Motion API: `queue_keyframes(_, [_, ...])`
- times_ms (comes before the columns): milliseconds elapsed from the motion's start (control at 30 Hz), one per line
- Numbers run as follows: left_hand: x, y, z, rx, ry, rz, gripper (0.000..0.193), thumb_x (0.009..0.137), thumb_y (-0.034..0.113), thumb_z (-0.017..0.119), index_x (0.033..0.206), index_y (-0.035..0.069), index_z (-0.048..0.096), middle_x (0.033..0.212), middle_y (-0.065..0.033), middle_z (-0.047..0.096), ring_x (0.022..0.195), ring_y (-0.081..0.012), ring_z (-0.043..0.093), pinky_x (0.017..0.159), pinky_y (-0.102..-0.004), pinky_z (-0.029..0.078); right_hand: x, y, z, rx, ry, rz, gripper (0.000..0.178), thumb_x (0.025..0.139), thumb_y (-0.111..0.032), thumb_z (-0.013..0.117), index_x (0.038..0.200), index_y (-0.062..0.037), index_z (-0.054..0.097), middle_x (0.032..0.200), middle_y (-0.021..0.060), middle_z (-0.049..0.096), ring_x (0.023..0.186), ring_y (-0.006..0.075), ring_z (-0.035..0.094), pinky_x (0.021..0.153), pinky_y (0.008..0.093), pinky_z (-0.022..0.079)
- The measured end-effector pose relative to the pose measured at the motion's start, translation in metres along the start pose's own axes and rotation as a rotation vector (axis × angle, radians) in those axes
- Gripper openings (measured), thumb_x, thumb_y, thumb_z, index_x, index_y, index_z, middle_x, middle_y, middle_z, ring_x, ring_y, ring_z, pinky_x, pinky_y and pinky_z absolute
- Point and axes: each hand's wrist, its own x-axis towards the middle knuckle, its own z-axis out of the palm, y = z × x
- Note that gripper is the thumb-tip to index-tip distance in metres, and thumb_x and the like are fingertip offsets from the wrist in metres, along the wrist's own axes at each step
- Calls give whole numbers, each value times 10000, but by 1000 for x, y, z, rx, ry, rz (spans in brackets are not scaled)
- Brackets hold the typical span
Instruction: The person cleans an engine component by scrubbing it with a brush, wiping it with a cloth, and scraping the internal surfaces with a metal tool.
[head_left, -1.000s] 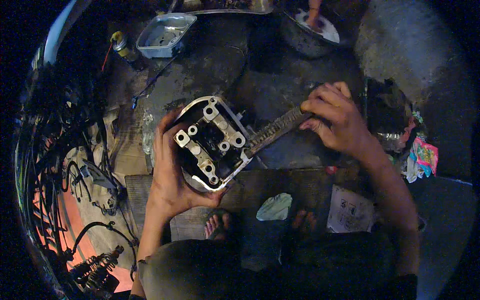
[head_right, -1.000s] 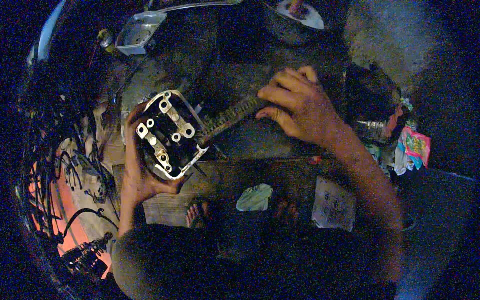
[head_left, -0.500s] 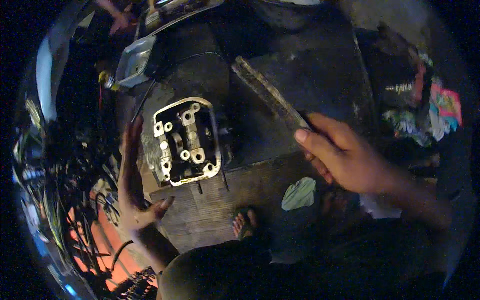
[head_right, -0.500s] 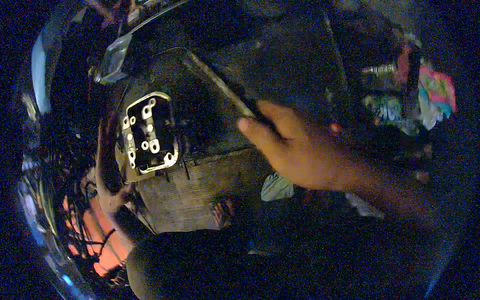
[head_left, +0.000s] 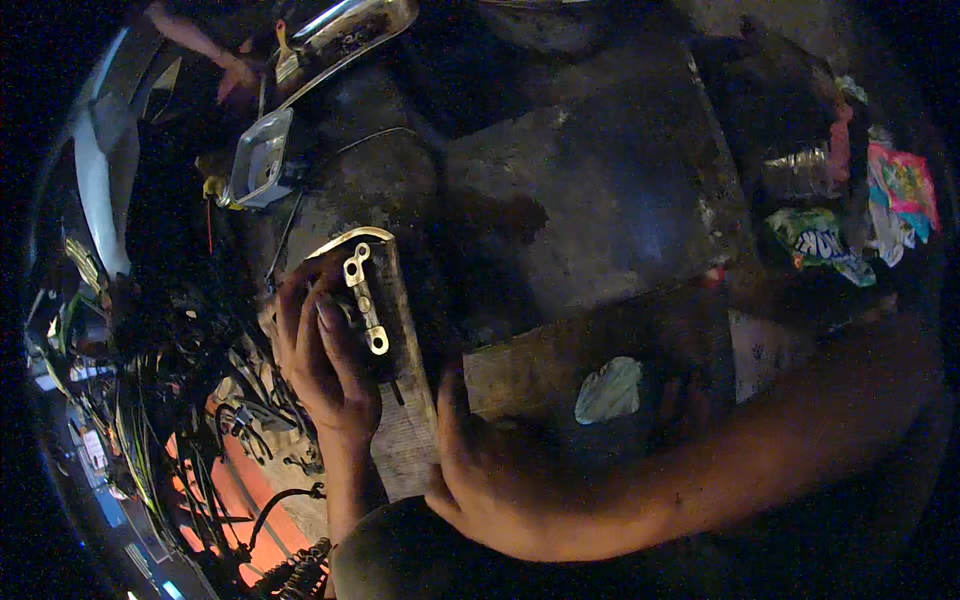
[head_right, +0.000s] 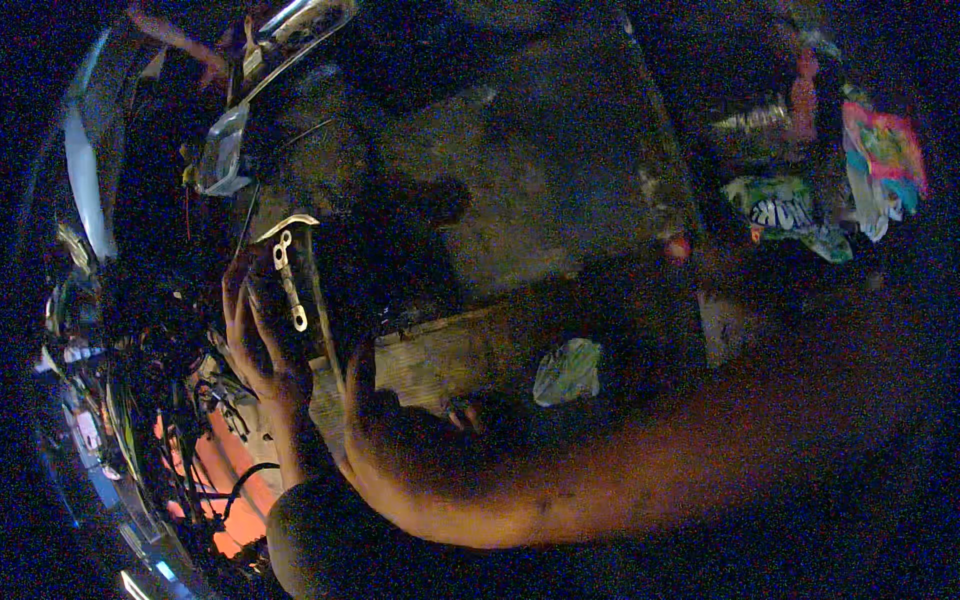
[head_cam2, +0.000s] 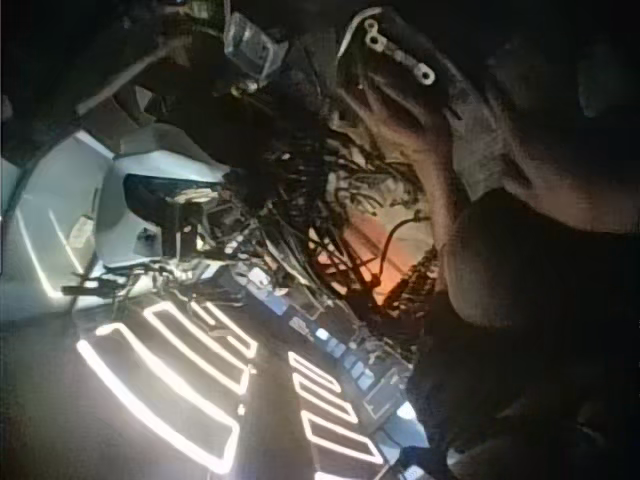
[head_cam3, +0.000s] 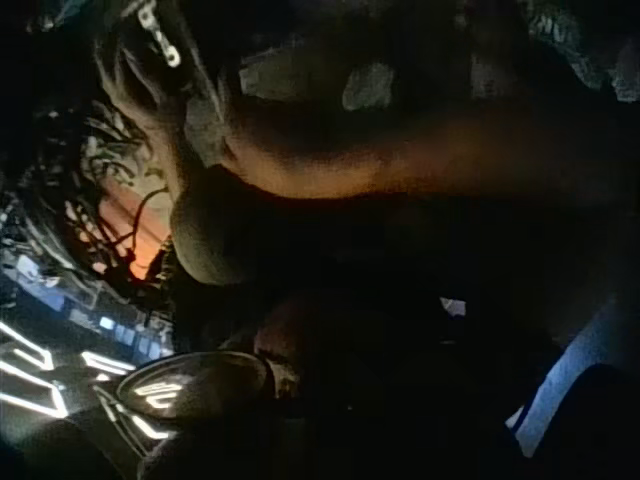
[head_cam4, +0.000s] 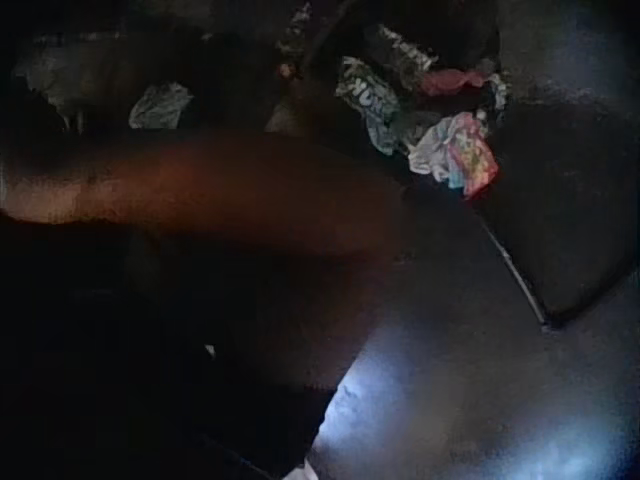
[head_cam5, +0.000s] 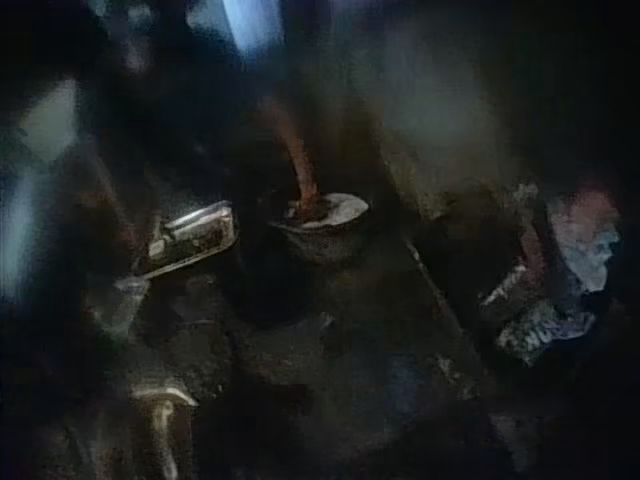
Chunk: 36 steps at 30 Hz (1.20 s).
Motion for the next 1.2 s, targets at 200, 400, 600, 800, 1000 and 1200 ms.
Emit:
queue_keyframes(200, [-12, -7, -9, 71, 1, -83, 336, 1008, 172, 442, 1173, -20, 663, 1106, -140, 597, 872, -210, 577, 762, -322, 464, 21, -2, 0, 10, -68, 23, 849, 925, -187, 540, 1401, 209, -41, 688, 254, 619, 580, 379, 621, 611, 455, 526])
queue_keyframes(400, [-7, 3, -9, 34, -19, -128, 342, 1011, 187, 445, 1148, -14, 686, 1056, -132, 596, 866, -220, 580, 769, -322, 464, 11, -9, -11, -31, -74, 113, 933, 878, -192, 581, 1361, 276, -66, 668, 260, 637, 631, 405, 657, 657, 464, 540])
queue_keyframes(600, [-6, 1, -9, 55, -28, -99, 331, 1001, 179, 477, 1152, -37, 676, 1037, -147, 593, 848, -218, 592, 728, -323, 467, 11, 3, -3, -236, -54, 16, 904, 892, -235, 552, 1349, 299, -16, 657, 258, 635, 620, 395, 662, 667, 458, 552])
queue_keyframes(800, [-13, -2, -4, 9, 26, -183, 315, 982, 148, 490, 1130, -49, 686, 1041, -137, 574, 862, -230, 589, 759, -336, 475, 3, -2, -5, -163, 46, -5, 866, 889, -233, 551, 1350, 299, 46, 599, 228, 616, 563, 391, 645, 593, 471, 541])
queue_keyframes(1000, [-11, -6, 1, 30, 94, -174, 315, 988, 154, 491, 1031, -88, 688, 1047, -150, 564, 870, -236, 581, 758, -333, 469, -2, -11, -12, -291, -245, 91, 857, 885, -236, 560, 1371, 276, 75, 580, 224, 606, 539, 397, 634, 575, 481, 538])
queue_keyframes(1200, [-11, 0, -5, -15, 21, -221, 319, 987, 150, 487, 1072, -78, 692, 1027, -162, 571, 898, -258, 586, 778, -335, 468, -8, 5, 4, -248, 15, -19, 851, 868, -236, 567, 1337, 313, 116, 588, 210, 613, 544, 379, 636, 596, 468, 539])
